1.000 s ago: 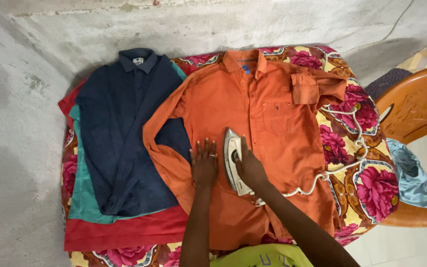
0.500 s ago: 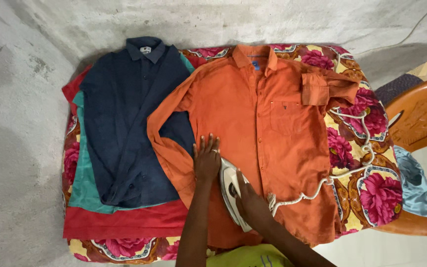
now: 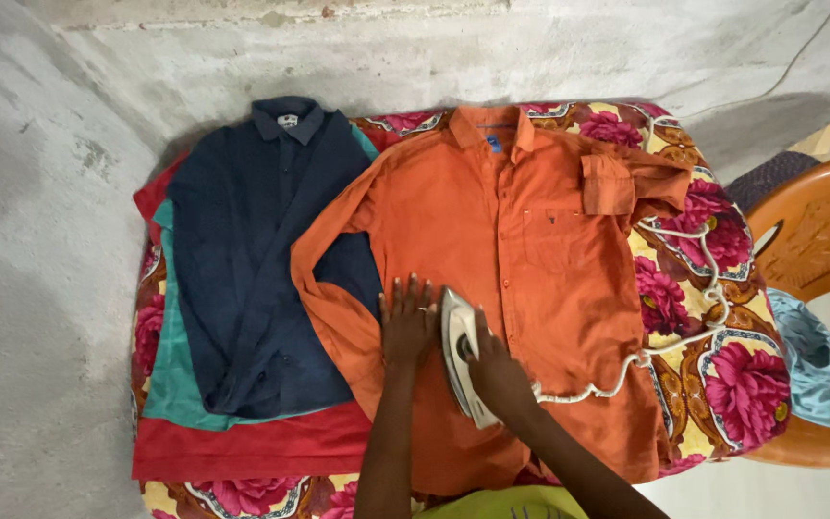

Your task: The person irons a dark blue shirt on a floral-patterned bed, smoothing the fabric with one hand while moving the iron with the other. After finishing the blue shirt, they pick up an orange shirt from a nearby chair, lay it on the bed, and begin ironing it as well.

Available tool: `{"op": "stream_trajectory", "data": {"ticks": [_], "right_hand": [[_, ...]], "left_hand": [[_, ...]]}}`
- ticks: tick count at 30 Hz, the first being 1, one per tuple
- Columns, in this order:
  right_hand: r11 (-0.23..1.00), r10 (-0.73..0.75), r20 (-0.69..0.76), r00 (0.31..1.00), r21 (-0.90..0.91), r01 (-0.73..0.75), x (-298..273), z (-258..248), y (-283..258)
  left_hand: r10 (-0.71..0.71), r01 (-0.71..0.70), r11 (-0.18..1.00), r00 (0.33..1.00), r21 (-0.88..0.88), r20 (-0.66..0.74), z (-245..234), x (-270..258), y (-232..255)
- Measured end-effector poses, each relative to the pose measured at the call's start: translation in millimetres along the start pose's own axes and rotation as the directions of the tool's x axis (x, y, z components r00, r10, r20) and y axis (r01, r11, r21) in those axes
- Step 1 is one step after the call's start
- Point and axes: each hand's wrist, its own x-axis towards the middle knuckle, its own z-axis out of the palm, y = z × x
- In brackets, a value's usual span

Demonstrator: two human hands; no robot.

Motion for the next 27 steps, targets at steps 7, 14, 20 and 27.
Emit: {"op": "stream_trajectory", "data": {"ticks": [7,14,20,27], "right_hand": [[0.999,0.035,0.050,0.998,-0.001,-0.035,-15.1,-3.9,3.3],[0.999,0.035,-0.098,0.995,-0.032,-0.039,66.6,-9.1,6.3],[1.000,0.001,-0.144,0.990,0.022,0.002,86.9,-5.9,11.5],[1.000,-0.023,-0.076,0.997,0.020,0.025,34.5,-1.4,19.9]], "left_hand": [[-0.007,0.005,1.000,0.999,0.030,0.052,-14.8,-1.3,8.2],[0.067,-0.070,0.997,0.995,0.039,0.079,-19.5,-0.5,8.3],[0.137,-0.137,0.990,0.990,0.024,0.031,-11.8,-5.6,5.3],[0.121,-0.122,0.993,0.989,0.000,0.090,-1.5,-2.9,-1.3]]}}
